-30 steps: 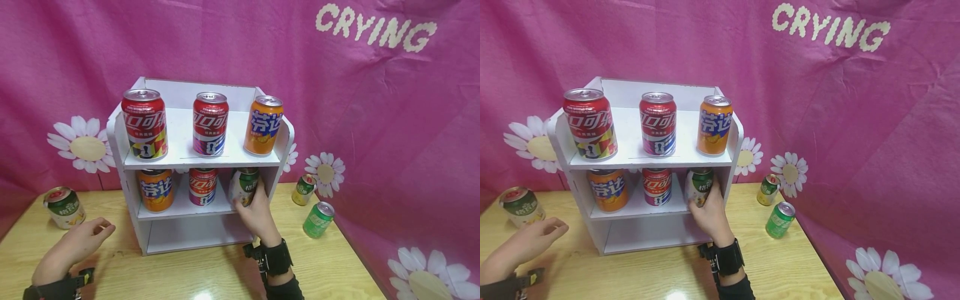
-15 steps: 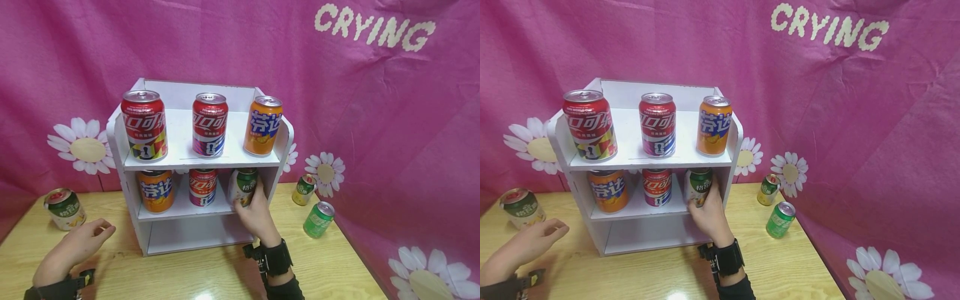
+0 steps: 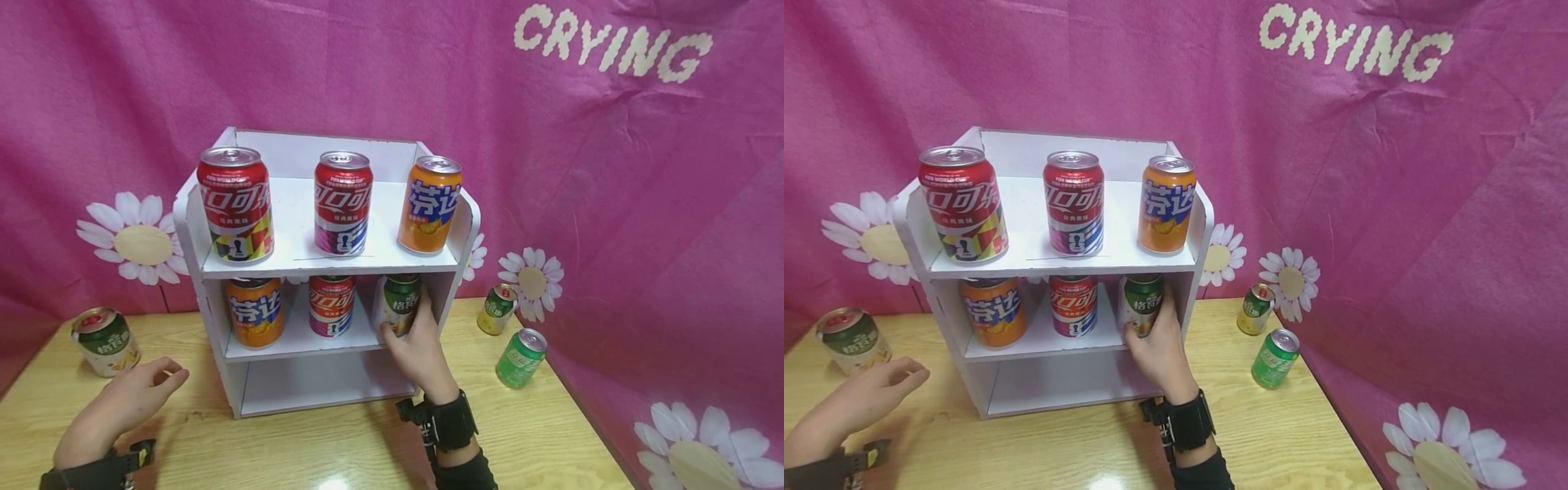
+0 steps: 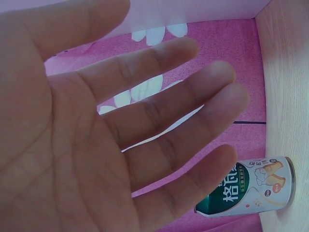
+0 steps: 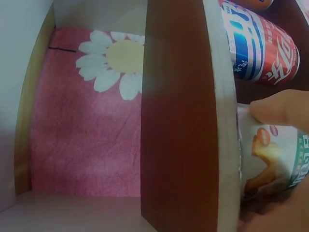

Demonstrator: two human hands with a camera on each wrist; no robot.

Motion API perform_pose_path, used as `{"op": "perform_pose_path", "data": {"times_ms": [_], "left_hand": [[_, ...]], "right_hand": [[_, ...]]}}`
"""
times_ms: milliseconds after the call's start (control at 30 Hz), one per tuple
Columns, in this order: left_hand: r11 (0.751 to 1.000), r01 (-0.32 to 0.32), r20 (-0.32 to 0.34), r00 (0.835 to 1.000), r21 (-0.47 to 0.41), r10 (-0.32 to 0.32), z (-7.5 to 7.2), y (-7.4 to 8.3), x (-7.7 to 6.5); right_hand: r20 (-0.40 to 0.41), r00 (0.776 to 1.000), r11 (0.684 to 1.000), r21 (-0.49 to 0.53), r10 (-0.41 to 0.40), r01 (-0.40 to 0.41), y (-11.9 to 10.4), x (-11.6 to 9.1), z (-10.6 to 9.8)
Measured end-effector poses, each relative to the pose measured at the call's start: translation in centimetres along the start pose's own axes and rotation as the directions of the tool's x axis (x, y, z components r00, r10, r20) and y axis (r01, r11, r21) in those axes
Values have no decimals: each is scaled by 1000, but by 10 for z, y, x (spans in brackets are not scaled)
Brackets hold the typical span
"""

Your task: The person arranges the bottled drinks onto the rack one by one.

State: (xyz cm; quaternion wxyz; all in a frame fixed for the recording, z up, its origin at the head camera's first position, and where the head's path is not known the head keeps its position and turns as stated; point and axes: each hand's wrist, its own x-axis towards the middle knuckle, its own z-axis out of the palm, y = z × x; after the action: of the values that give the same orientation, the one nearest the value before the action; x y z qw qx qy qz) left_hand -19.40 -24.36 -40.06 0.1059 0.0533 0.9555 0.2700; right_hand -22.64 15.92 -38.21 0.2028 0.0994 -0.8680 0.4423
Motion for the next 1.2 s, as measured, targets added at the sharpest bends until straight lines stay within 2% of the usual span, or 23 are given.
{"op": "perform_pose_path", "data": {"times_ms": [167, 833, 1200], "left_hand": [[1000, 0, -6, 1000, 0, 0, 0, 0, 0], [1000, 12, 24, 1000, 1, -12, 0, -3, 2], [1000, 15, 27, 1000, 2, -15, 0, -2, 3]], "right_hand": [[-15, 1000, 1000, -8, -8, 8, -1, 0, -1], [-19, 999, 999, -23, 43, -43, -2, 0, 1], [-26, 999, 998, -50, 26, -27, -2, 1, 0]]}}
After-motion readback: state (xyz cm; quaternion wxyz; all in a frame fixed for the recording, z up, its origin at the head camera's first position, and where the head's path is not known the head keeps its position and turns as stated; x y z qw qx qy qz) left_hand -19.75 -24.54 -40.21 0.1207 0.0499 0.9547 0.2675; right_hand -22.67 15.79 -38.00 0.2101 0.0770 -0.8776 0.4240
